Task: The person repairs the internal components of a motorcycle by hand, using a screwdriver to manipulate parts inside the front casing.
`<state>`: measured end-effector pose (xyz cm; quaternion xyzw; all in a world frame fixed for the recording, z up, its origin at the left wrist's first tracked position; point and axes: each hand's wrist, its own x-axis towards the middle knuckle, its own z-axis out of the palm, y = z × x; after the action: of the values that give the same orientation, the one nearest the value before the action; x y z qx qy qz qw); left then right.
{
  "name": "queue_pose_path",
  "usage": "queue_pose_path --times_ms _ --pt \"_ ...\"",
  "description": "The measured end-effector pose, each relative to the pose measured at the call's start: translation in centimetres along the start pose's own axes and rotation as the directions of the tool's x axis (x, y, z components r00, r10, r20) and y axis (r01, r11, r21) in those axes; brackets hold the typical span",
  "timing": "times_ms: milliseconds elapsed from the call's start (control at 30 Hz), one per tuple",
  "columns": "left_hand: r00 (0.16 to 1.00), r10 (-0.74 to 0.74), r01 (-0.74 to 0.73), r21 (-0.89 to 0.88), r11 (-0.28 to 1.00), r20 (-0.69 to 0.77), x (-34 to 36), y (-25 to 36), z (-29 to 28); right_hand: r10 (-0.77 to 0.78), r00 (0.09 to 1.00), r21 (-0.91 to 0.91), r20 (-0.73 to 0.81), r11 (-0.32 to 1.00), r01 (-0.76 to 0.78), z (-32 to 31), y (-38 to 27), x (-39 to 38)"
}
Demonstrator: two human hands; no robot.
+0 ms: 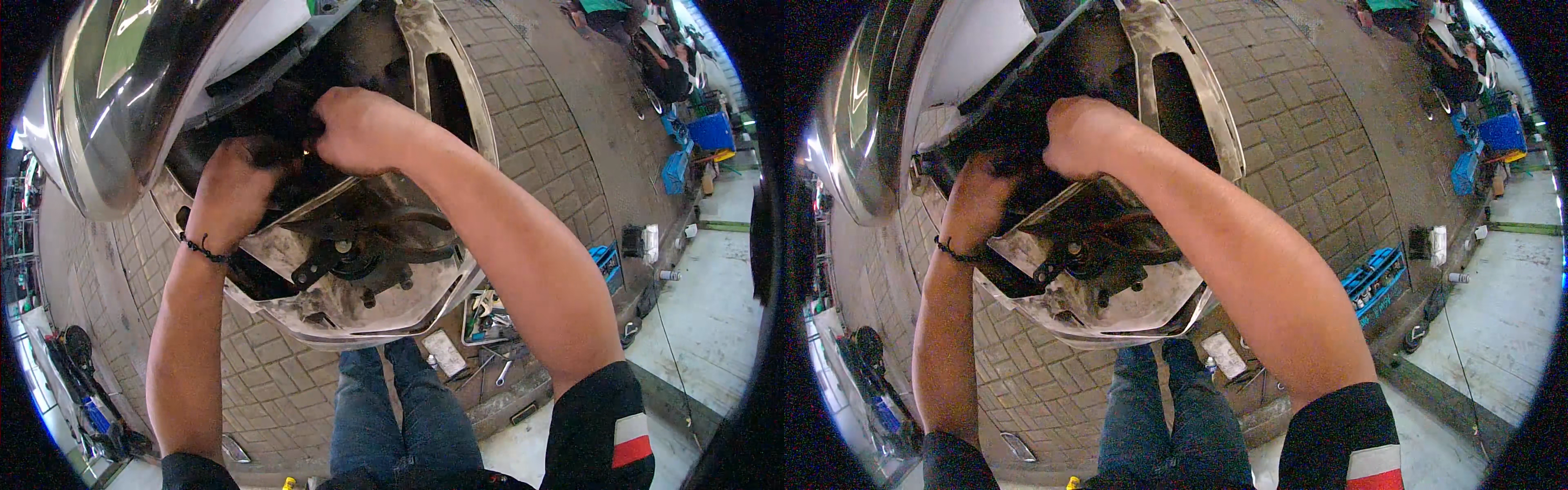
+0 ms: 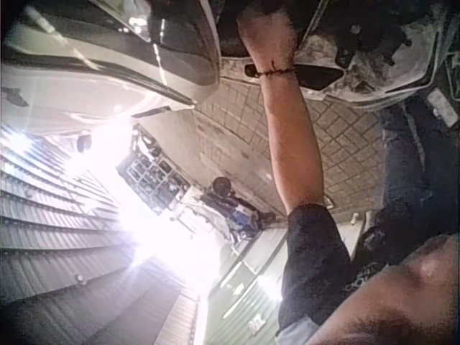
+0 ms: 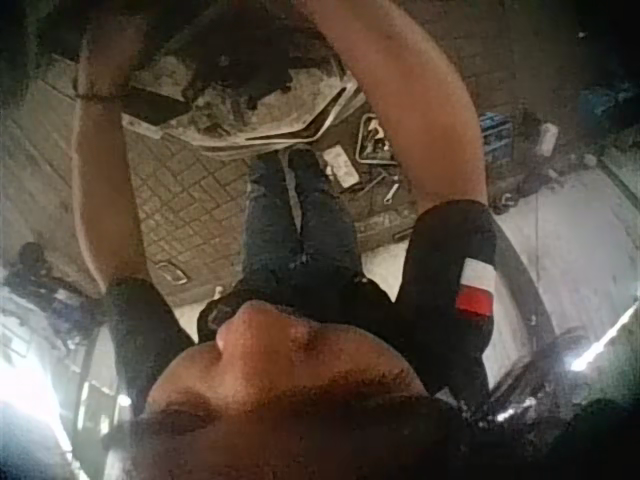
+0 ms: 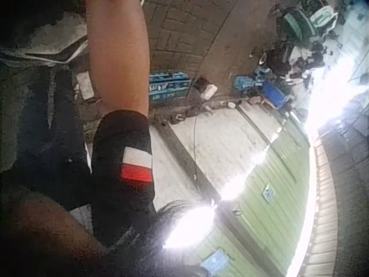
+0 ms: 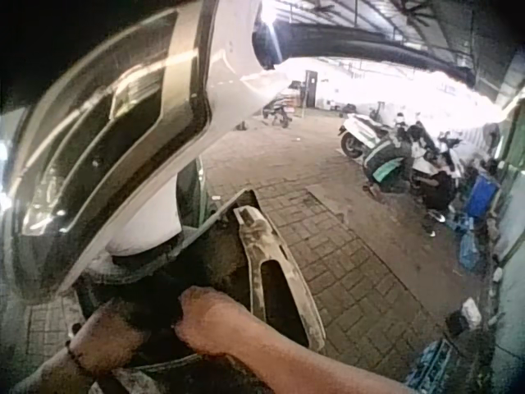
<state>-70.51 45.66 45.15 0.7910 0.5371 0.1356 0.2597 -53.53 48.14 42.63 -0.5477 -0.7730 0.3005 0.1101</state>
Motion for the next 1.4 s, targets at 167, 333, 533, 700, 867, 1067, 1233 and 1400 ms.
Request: queue_pose_path --times_ms 167,333,533,700,867,1067,1233,1400 --pt "0.997 -0.063 0.064 -0.016 0.998 0.048 0.0 0.4 -0.3 -0.038 0.999 -0.024 -0.003 0.999 0.038 -0.3 -0.2 -0.2" --pt "0.997 0.083 -0.083 0.080 0.993 0.004 0.0 -1.1 0.1 -0.035 0.999 -0.050 0.027 0.998 0.036 -0.7 -0.5 -0.3" --pt "0.992 0.123 -0.123 0.108 0.987 0.007 0.1 -1.2 0.4 -0.045 0.999 -0.045 0.025 0.998 0.047 -0.3 0.0 -0.2" --pt "0.989 0.148 -0.146 0.106 0.984 -0.009 0.2 -2.1 0.6 -0.069 0.998 -0.043 -0.003 0.997 0.069 -0.1 -0.2 -0.2" --pt "0.993 0.114 -0.111 0.087 0.990 -0.034 0.1 -1.5 1.0 -0.050 0.998 -0.039 0.044 0.998 0.051 0.1 0.2 0.3" --pt "0.998 0.003 0.006 -0.136 0.991 0.066 0.3 -1.3 0.2 -0.155 0.988 -0.125 0.006 0.980 0.155 0.0 0.1 0.0" --pt "0.992 -0.050 0.074 -0.221 0.972 0.112 -0.1 -0.5 -0.6 -0.131 0.989 -0.123 0.064 0.983 0.138 -0.3 -0.1 -0.1" --pt "0.985 -0.023 0.057 -0.194 0.979 0.172 -0.1 -0.3 -1.2 -0.120 0.989 -0.091 0.081 0.988 0.128 -0.8 -0.4 -0.3"
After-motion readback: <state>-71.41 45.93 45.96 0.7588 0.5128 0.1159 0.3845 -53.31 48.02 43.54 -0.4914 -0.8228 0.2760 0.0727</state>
